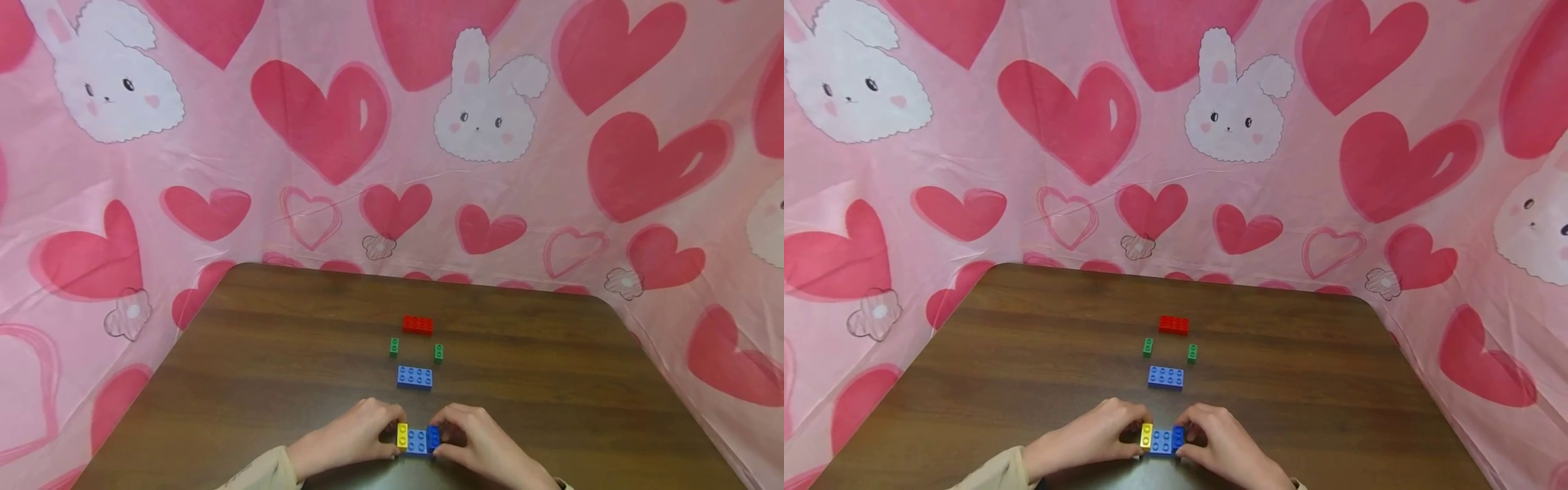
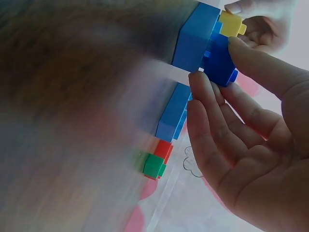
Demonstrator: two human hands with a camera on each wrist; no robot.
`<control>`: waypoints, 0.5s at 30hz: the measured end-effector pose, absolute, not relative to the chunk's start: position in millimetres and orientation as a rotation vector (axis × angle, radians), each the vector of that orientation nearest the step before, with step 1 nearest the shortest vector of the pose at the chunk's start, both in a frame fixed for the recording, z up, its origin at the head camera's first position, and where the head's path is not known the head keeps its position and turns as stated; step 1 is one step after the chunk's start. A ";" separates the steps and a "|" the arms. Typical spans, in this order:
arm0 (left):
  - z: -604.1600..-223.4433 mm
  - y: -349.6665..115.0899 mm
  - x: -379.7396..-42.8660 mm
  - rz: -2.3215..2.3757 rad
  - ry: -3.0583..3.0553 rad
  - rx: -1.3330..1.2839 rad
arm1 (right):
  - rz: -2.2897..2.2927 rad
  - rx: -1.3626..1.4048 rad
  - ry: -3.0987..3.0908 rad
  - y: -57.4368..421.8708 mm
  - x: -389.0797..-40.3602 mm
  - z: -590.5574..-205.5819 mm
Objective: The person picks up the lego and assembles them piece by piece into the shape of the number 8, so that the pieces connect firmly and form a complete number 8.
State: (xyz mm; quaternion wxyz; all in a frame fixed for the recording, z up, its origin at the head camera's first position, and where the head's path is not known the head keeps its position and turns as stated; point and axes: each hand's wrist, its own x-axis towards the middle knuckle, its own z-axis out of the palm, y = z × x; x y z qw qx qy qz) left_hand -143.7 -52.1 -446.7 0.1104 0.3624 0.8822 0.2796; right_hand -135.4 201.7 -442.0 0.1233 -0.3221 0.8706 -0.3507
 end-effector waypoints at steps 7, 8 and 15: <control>-447.5 -51.3 -144.7 0.814 2.591 1.051 | -1.023 -0.899 2.522 203.6 -135.4 -441.9; -447.9 -51.1 -144.7 0.812 2.594 1.055 | -1.019 -0.886 2.517 203.5 -135.6 -441.7; -448.0 -50.0 -145.0 0.811 2.598 1.057 | -0.991 -0.962 2.563 203.6 -136.0 -443.3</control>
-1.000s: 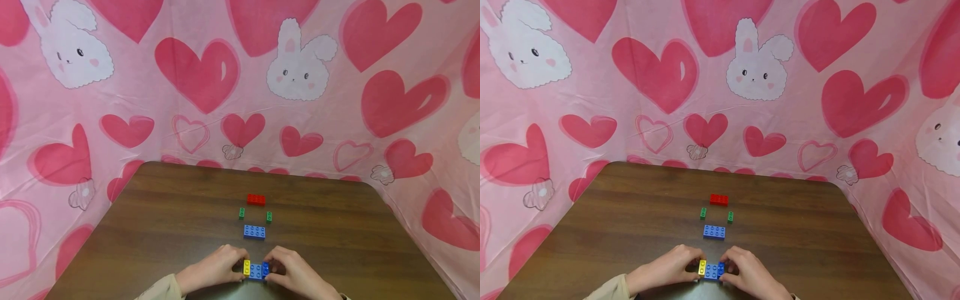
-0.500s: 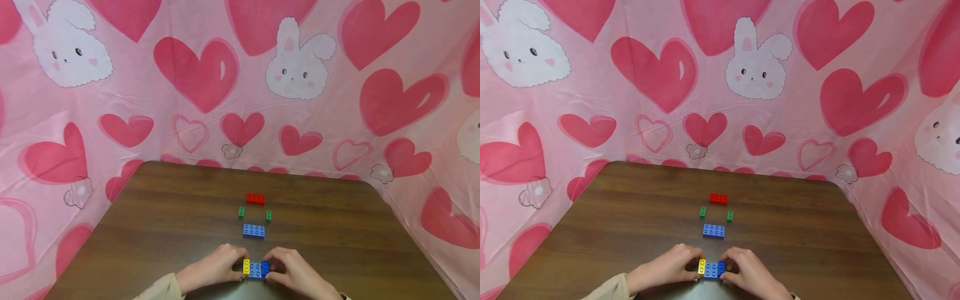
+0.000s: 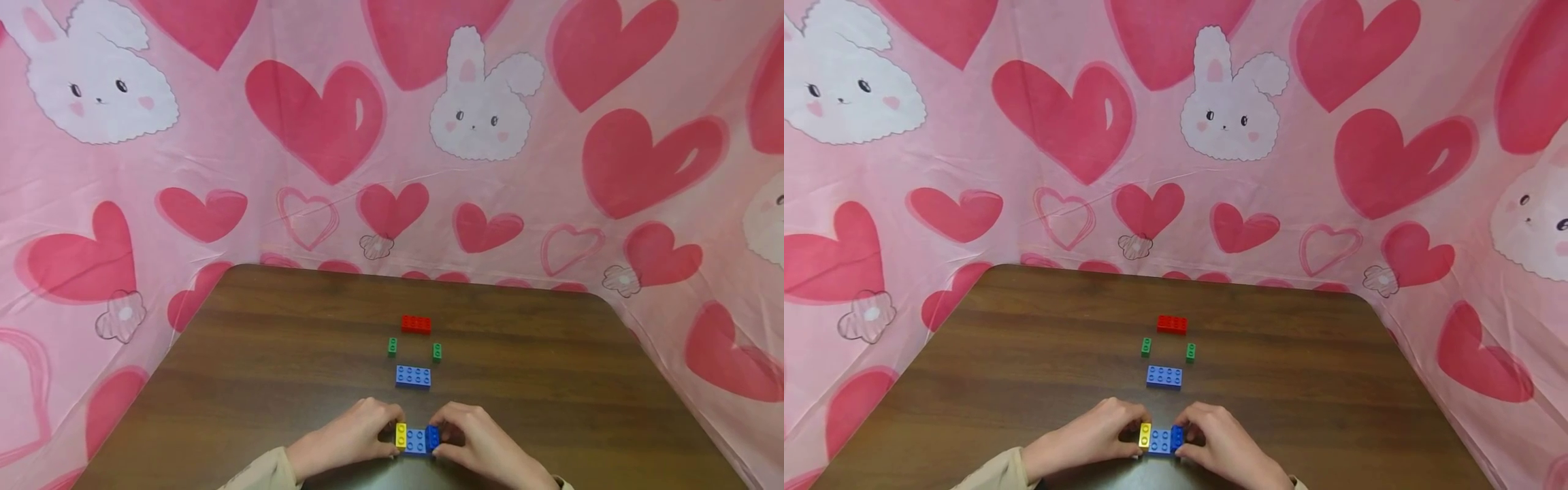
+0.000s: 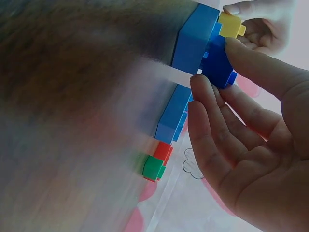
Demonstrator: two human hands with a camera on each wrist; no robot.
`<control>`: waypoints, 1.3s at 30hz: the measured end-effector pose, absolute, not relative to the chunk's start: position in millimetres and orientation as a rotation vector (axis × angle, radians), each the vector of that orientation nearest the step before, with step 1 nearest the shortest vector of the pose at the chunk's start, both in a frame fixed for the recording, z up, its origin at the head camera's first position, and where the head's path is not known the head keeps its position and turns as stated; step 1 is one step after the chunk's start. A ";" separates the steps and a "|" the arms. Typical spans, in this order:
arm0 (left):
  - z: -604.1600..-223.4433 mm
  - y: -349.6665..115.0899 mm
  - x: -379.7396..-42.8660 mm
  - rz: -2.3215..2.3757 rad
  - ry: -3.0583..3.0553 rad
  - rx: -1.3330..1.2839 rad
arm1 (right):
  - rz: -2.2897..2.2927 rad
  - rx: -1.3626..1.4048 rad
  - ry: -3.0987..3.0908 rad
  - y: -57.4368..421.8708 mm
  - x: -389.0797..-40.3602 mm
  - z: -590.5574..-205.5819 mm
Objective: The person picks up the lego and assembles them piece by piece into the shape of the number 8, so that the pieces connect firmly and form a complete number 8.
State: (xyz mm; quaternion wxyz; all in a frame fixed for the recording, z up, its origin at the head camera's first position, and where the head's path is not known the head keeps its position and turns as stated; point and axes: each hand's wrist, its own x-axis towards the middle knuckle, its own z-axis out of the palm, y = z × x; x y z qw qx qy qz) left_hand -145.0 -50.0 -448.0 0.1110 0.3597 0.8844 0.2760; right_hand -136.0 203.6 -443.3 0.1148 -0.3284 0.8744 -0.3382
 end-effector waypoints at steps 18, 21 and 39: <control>-446.4 -48.9 -143.5 0.779 2.659 1.077 | -0.922 -0.989 2.600 198.0 -137.5 -437.8; -446.8 -48.7 -143.2 0.780 2.659 1.079 | -0.940 -0.986 2.581 199.0 -138.5 -438.8; -447.2 -47.0 -142.4 0.769 2.662 1.075 | -1.008 -0.947 2.592 199.5 -135.2 -441.7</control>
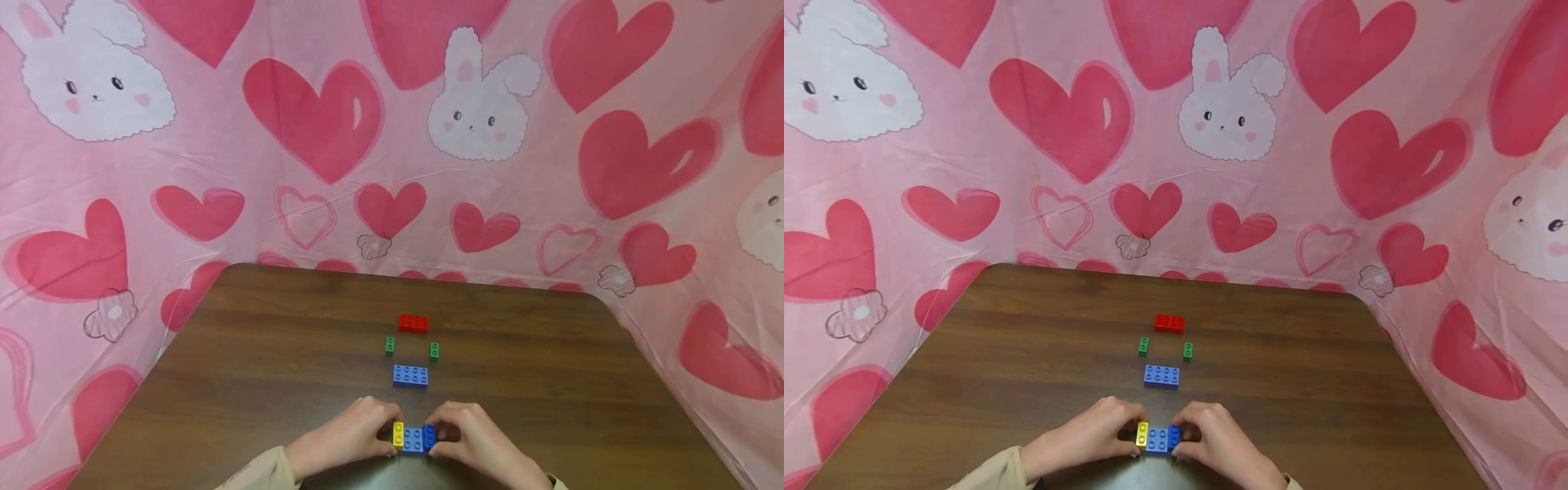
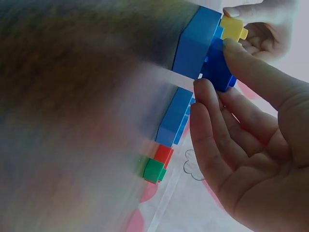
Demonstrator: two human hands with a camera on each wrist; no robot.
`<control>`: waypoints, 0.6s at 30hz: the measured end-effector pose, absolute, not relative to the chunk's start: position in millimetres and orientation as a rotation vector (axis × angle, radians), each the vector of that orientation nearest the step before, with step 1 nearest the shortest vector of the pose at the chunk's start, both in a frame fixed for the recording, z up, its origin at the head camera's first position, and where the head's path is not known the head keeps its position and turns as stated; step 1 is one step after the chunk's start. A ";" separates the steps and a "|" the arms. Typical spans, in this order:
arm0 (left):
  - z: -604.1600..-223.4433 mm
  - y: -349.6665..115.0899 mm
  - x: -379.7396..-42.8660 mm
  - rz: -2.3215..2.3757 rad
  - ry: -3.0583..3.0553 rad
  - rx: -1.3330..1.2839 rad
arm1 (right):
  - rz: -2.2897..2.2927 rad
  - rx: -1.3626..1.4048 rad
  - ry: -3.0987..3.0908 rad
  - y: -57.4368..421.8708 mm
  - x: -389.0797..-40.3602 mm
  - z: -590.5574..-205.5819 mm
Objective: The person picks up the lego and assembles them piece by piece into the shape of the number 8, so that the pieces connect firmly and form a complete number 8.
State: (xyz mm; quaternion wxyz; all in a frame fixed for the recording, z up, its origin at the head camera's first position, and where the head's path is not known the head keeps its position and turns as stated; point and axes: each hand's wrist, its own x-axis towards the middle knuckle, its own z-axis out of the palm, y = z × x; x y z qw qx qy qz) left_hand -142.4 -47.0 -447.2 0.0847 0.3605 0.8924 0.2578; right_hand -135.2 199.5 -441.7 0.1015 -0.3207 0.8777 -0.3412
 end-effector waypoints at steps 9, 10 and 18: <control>-448.8 -47.7 -142.5 0.781 2.652 1.052 | -1.069 -0.942 2.552 201.7 -134.6 -446.6; -449.0 -47.9 -142.6 0.784 2.651 1.055 | -1.070 -0.938 2.548 202.0 -135.0 -446.9; -448.3 -49.9 -146.4 0.831 2.590 1.058 | -1.071 -0.954 2.545 203.4 -135.8 -448.7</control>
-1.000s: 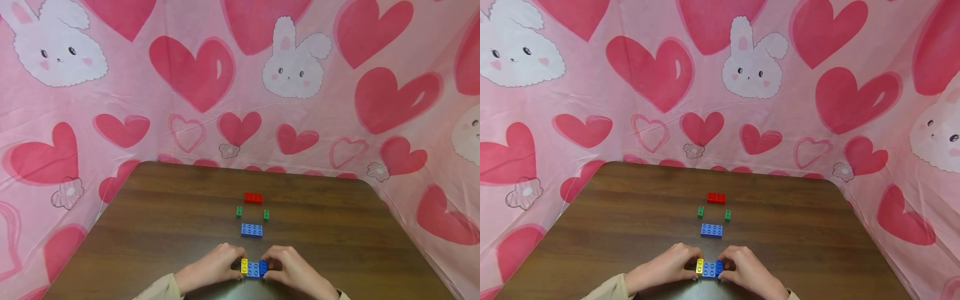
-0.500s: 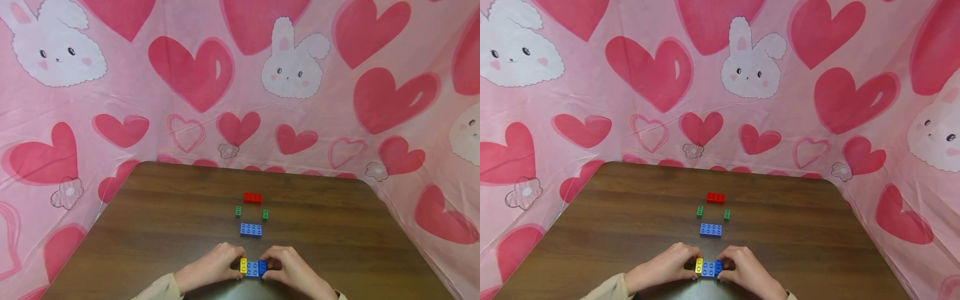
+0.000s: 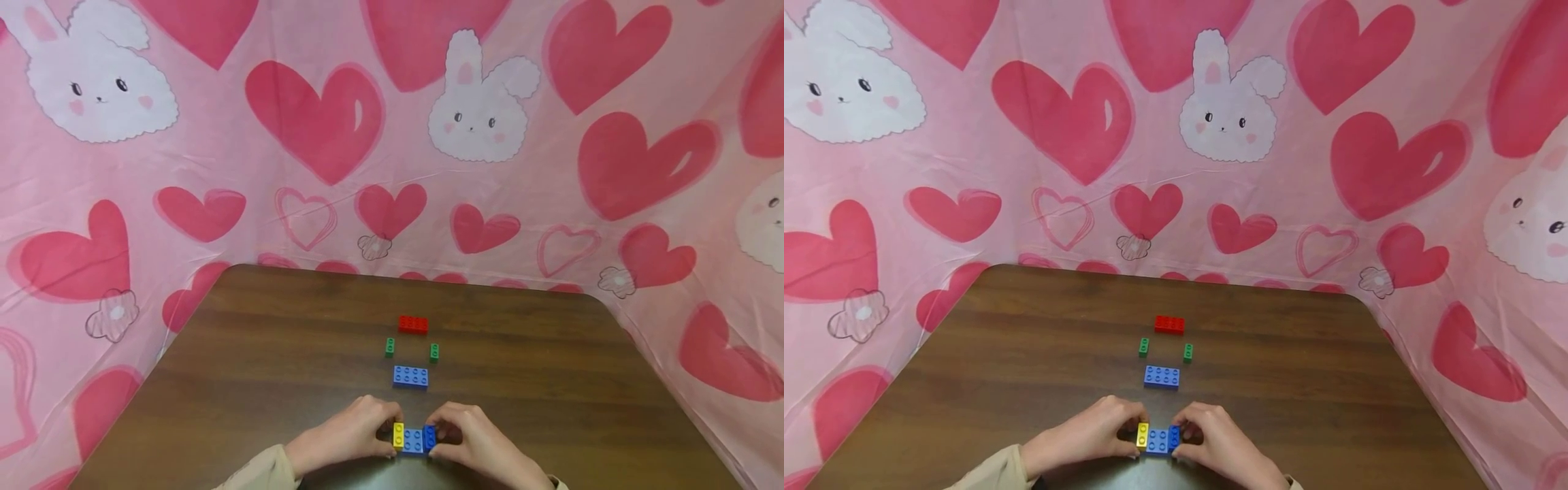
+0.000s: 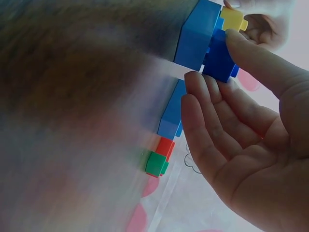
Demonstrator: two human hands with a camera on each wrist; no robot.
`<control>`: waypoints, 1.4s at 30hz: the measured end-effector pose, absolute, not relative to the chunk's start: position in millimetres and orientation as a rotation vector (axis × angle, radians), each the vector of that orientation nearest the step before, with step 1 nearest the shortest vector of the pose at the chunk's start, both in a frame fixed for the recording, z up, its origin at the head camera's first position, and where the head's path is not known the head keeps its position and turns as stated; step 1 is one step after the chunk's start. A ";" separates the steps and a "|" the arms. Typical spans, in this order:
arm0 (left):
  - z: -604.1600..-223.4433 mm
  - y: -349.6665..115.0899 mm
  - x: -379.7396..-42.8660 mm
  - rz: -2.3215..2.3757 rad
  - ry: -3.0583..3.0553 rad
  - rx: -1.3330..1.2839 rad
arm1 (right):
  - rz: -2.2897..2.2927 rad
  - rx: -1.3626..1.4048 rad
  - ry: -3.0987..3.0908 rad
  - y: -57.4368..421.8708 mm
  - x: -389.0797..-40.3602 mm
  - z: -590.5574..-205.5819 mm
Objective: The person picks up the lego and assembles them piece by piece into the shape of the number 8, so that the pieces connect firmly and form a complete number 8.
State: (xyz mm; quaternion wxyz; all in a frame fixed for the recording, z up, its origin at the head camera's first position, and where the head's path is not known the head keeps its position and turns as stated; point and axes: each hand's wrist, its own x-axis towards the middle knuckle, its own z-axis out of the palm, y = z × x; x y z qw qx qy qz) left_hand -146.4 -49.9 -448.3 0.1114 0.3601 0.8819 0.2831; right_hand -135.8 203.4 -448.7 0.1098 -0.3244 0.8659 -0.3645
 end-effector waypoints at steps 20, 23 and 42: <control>-443.7 -59.4 -163.4 0.973 2.555 0.966 | -1.097 -0.910 2.512 204.0 -135.8 -449.1; -443.6 -60.4 -166.8 1.006 2.567 0.949 | -1.096 -0.895 2.504 204.0 -135.9 -448.7; -444.5 -53.9 -187.9 1.012 2.766 0.791 | -1.077 -0.812 2.452 204.2 -137.8 -445.6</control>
